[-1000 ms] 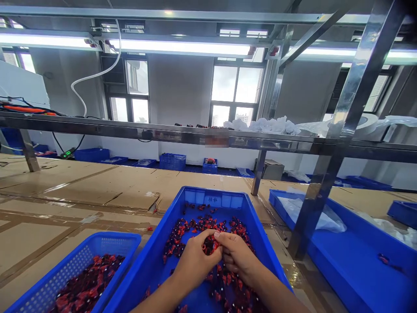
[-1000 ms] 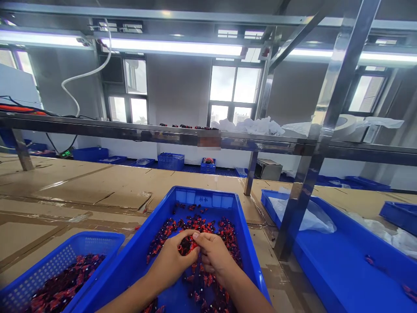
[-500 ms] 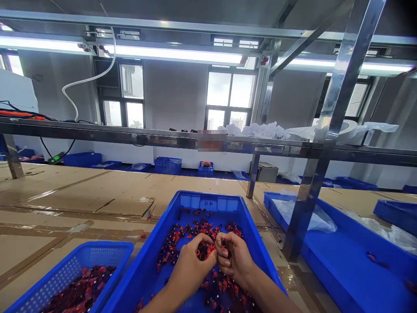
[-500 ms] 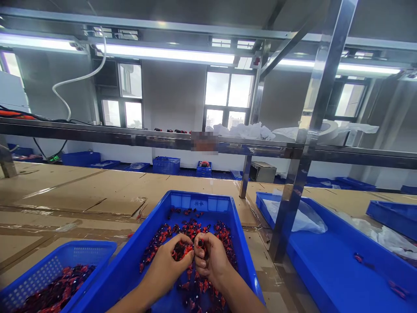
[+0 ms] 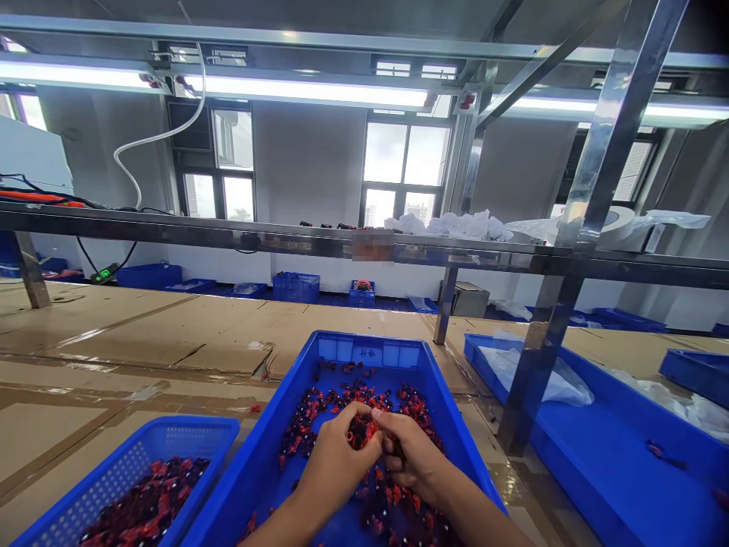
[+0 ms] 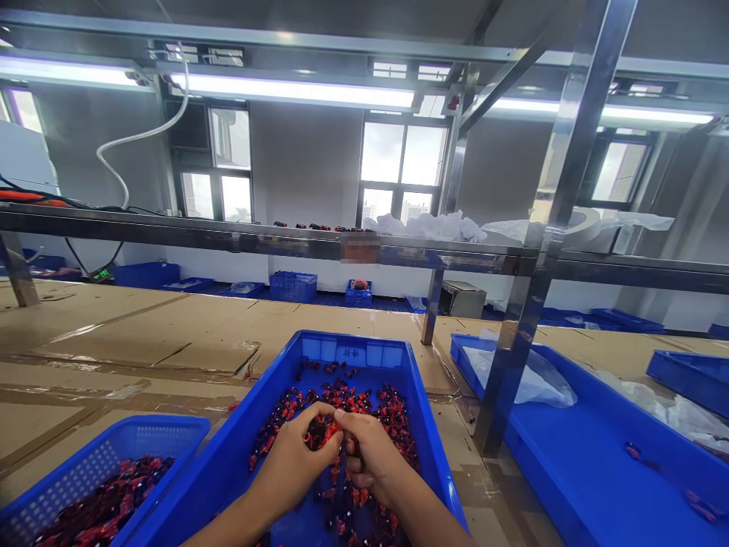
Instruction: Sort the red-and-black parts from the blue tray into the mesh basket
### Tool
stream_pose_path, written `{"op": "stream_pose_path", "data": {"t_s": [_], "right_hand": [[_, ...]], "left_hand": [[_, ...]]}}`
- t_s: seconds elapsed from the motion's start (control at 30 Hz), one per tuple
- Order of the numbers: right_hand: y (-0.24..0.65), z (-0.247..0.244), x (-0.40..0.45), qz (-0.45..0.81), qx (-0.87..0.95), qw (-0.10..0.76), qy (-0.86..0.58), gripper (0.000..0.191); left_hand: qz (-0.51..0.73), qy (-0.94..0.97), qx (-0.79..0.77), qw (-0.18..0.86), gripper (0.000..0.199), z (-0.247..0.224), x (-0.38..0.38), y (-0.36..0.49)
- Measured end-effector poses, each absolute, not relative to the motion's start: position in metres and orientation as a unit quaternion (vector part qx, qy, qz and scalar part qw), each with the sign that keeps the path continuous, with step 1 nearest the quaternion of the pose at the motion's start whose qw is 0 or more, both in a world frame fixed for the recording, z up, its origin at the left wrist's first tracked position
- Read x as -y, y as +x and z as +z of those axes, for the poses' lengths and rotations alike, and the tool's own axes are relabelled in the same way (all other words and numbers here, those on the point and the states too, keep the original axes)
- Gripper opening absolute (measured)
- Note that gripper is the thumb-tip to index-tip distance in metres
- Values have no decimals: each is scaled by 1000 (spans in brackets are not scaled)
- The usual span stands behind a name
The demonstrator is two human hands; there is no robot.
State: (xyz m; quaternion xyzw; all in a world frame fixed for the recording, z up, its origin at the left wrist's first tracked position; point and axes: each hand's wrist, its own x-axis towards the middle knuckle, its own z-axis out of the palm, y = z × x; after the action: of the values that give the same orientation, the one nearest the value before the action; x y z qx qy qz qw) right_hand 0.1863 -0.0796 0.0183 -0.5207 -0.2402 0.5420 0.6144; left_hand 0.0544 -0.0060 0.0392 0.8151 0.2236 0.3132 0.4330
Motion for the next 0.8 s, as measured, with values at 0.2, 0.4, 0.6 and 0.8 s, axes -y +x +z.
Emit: {"op": "stream_pose_path", "data": {"t_s": [0.2,0.4,0.6,0.8], "right_hand": [[189,18,79,498,317,602,-538,43],[197,18,80,492,343,590,-540,39],[194,21,80,490,333,638,-492,33],[192,29,90,488,374,692,-379,27]], "left_hand": [[306,821,-235,420,24,41,4,52],[299,818,-222,439,25,40,7,52],[319,798,-225,459,28,38,4,54],[325,791,-230,464,27,38,3,54]]}}
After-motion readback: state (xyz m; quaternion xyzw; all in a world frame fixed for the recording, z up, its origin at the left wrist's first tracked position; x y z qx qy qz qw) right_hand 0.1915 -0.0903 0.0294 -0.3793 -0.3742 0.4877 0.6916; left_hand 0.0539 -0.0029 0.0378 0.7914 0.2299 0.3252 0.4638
